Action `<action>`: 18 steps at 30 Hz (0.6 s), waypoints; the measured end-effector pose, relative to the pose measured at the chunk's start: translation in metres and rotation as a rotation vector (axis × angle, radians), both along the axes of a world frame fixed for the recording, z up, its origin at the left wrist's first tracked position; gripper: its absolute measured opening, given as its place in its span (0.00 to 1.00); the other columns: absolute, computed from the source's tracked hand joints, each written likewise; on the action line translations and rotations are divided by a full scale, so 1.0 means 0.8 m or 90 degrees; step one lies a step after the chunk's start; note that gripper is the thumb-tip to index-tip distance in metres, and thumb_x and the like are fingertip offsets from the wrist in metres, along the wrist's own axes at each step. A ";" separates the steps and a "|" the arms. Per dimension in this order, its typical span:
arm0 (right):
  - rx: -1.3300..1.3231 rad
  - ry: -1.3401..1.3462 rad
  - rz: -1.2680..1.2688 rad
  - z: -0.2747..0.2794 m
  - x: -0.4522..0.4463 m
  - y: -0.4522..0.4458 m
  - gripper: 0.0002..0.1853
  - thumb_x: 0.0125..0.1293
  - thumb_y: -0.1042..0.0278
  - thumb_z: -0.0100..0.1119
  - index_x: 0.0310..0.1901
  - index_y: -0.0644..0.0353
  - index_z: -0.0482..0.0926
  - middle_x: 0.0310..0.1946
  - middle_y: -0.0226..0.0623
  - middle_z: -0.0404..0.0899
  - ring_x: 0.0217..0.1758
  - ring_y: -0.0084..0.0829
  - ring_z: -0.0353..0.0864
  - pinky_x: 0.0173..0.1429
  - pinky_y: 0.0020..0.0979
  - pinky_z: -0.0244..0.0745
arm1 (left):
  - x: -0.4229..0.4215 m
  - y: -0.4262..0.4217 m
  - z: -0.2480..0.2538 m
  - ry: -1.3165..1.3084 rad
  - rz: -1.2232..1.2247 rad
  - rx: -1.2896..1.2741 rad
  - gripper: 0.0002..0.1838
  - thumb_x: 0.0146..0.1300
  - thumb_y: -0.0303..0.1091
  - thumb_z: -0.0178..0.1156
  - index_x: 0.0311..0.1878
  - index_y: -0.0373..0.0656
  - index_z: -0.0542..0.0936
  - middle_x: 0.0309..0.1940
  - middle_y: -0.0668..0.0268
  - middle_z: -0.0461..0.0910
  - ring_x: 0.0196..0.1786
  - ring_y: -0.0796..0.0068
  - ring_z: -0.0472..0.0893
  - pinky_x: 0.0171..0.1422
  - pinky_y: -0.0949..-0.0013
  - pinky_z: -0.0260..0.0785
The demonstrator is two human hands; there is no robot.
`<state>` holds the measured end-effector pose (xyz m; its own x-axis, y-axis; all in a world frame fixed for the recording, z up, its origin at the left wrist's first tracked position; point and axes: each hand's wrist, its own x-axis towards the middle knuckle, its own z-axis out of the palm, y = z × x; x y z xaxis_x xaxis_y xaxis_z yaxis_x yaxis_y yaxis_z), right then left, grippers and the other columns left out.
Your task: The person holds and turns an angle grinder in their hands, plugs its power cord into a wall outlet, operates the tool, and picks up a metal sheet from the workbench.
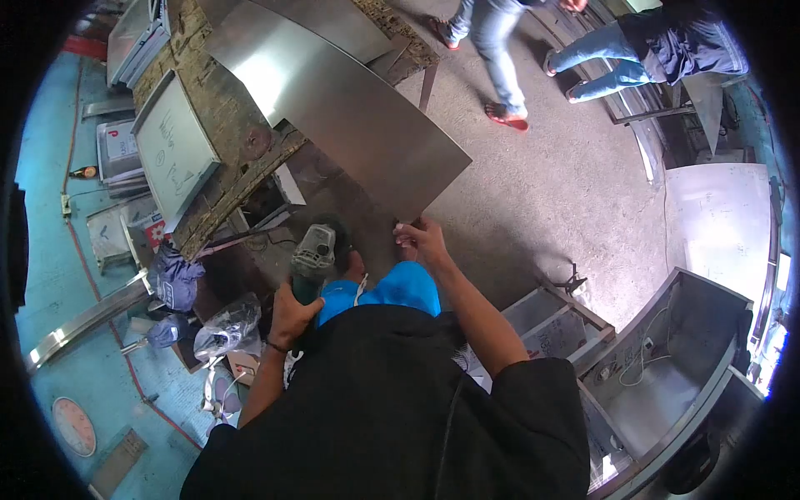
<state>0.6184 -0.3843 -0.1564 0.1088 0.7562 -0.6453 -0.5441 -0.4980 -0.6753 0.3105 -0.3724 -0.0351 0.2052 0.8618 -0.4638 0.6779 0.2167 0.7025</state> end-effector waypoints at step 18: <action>0.032 0.013 -0.395 -0.020 -0.090 0.005 0.08 0.67 0.70 0.66 0.42 0.66 0.80 0.34 0.39 0.84 0.34 0.27 0.84 0.39 0.26 0.81 | -0.053 0.055 0.014 0.004 -0.088 -0.019 0.38 0.45 0.37 0.72 0.60 0.32 0.72 0.46 0.45 0.81 0.50 0.47 0.82 0.55 0.54 0.73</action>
<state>0.5465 -0.3807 -0.1725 0.5253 0.5854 -0.6176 -0.7352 -0.0532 -0.6758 0.2683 -0.3284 -0.0236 0.3184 0.8111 -0.4906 0.7070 0.1415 0.6929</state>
